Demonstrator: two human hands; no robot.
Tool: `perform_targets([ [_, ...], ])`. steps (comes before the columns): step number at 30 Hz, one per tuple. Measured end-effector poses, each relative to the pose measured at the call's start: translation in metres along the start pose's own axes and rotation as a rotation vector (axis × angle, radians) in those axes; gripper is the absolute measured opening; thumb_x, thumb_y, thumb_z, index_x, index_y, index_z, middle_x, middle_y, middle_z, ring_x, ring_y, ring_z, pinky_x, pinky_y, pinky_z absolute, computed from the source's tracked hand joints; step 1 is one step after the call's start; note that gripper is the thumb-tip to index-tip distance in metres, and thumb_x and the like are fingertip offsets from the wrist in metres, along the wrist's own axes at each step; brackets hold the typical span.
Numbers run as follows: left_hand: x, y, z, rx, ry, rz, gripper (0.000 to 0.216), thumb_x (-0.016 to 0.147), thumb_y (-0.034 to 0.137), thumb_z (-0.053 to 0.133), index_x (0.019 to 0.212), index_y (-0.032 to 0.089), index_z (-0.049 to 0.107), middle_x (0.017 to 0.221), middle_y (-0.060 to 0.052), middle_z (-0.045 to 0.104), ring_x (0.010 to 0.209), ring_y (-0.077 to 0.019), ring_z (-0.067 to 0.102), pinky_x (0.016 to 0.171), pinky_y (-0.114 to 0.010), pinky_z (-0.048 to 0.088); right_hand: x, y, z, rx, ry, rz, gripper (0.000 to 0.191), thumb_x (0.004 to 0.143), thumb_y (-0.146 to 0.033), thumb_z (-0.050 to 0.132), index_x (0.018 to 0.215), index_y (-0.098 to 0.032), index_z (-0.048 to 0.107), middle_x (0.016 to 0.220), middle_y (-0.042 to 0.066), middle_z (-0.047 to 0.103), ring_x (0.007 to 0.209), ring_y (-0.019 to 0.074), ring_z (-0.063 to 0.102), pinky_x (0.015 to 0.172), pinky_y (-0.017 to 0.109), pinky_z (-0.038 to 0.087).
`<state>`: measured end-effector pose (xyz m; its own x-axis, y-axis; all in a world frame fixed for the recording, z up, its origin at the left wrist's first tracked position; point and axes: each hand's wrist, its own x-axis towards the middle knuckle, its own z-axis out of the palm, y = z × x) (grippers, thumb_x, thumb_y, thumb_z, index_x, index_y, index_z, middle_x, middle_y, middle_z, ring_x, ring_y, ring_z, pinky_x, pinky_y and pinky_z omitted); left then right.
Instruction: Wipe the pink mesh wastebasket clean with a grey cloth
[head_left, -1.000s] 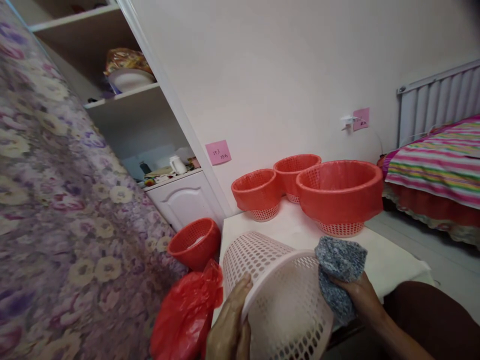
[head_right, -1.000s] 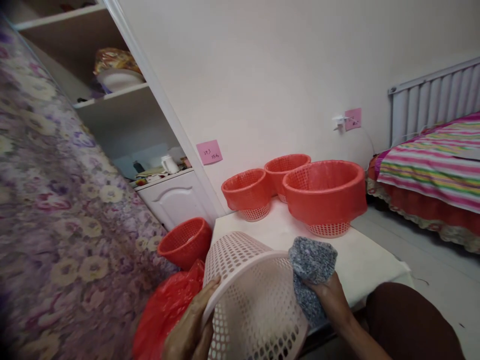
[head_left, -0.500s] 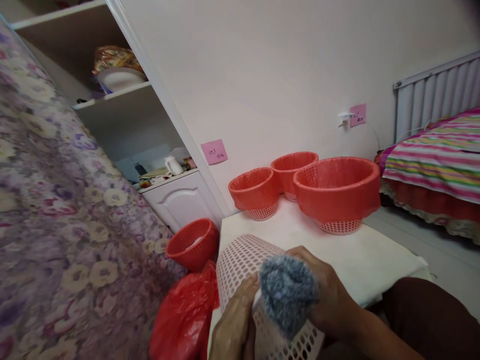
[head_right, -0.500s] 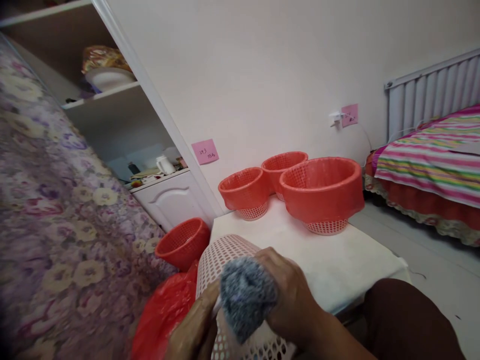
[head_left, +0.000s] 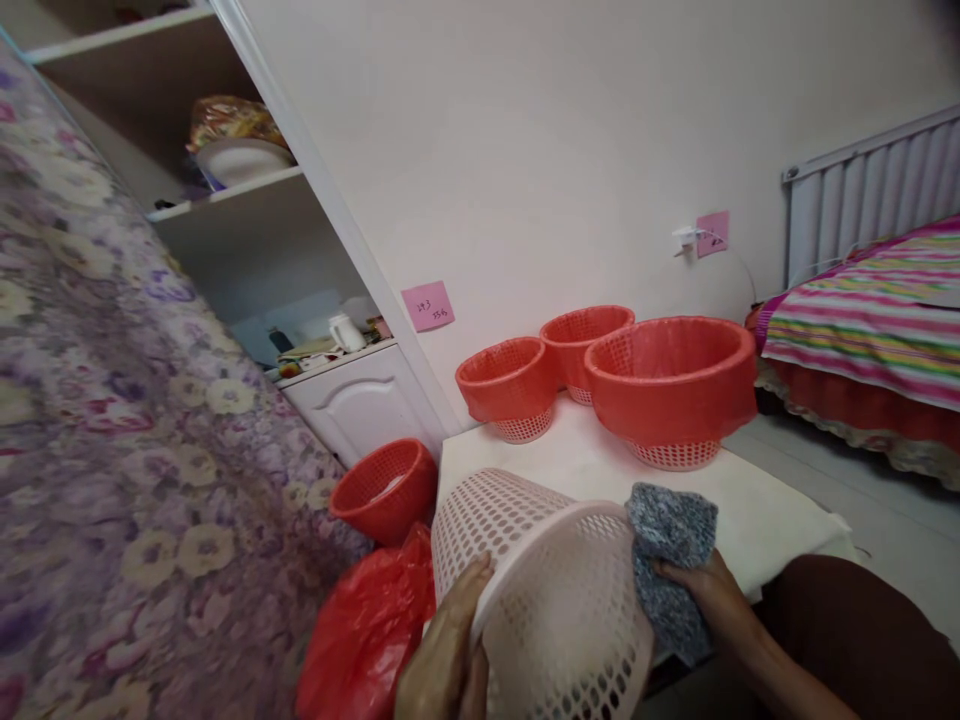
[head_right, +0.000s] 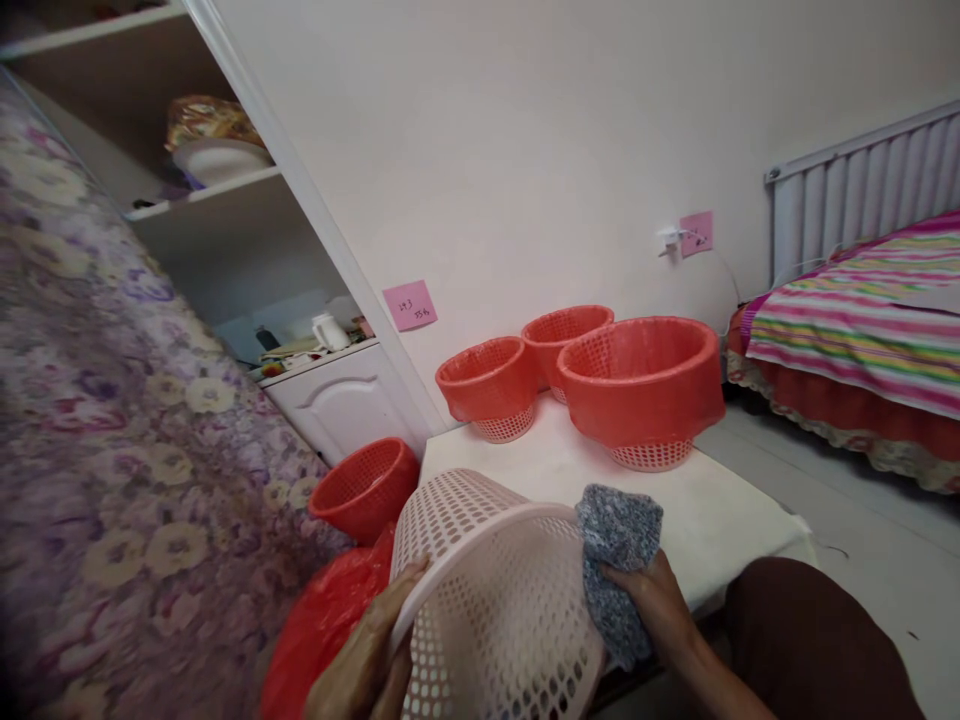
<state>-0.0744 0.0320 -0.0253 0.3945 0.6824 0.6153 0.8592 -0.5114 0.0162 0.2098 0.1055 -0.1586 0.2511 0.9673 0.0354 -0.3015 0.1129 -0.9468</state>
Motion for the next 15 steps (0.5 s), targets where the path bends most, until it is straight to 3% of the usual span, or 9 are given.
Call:
perform_targets([
  [3, 0.004, -0.001, 0.0, -0.045, 0.021, 0.005, 0.053, 0.085, 0.012, 0.052, 0.136, 0.028, 0.051, 0.129, -0.001, 0.066, 0.113, -0.0178, 0.065, 0.097, -0.026, 0.053, 0.006, -0.043, 0.016, -0.165, -0.137, -0.244, 0.034, 0.065, -0.03, 0.073, 0.098, -0.023, 0.071, 0.103, 0.006, 0.074, 0.109, 0.0309, 0.062, 0.102, 0.047, 0.044],
  [8, 0.016, 0.002, 0.005, -0.07, -0.017, 0.029, 0.052, 0.086, 0.01, 0.05, 0.135, 0.027, 0.051, 0.129, -0.002, 0.066, 0.115, -0.0182, 0.064, 0.098, -0.028, 0.053, -0.013, -0.103, 0.051, -0.38, -0.415, -0.569, 0.032, 0.069, -0.01, 0.061, 0.098, -0.022, 0.064, 0.104, 0.006, 0.067, 0.094, 0.0233, 0.063, 0.082, 0.036, 0.053],
  [12, 0.022, 0.006, 0.005, -0.091, -0.065, 0.073, 0.056, 0.09, 0.017, 0.051, 0.143, 0.027, 0.038, 0.139, -0.005, 0.058, 0.122, -0.0171, 0.059, 0.101, -0.028, 0.048, -0.03, -0.119, 0.074, -0.517, -0.504, -0.739, 0.028, 0.064, -0.006, 0.055, 0.088, -0.021, 0.059, 0.09, 0.004, 0.062, 0.085, 0.0222, 0.06, 0.076, 0.036, 0.051],
  [15, 0.015, 0.001, 0.006, -0.072, -0.099, 0.079, 0.059, 0.091, 0.019, 0.05, 0.147, 0.024, 0.032, 0.142, -0.006, 0.055, 0.126, -0.0168, 0.055, 0.102, -0.027, 0.045, -0.022, -0.112, 0.072, -0.413, -0.504, -0.662, 0.028, 0.066, -0.009, 0.058, 0.091, -0.021, 0.061, 0.095, 0.005, 0.064, 0.088, 0.023, 0.062, 0.077, 0.036, 0.052],
])
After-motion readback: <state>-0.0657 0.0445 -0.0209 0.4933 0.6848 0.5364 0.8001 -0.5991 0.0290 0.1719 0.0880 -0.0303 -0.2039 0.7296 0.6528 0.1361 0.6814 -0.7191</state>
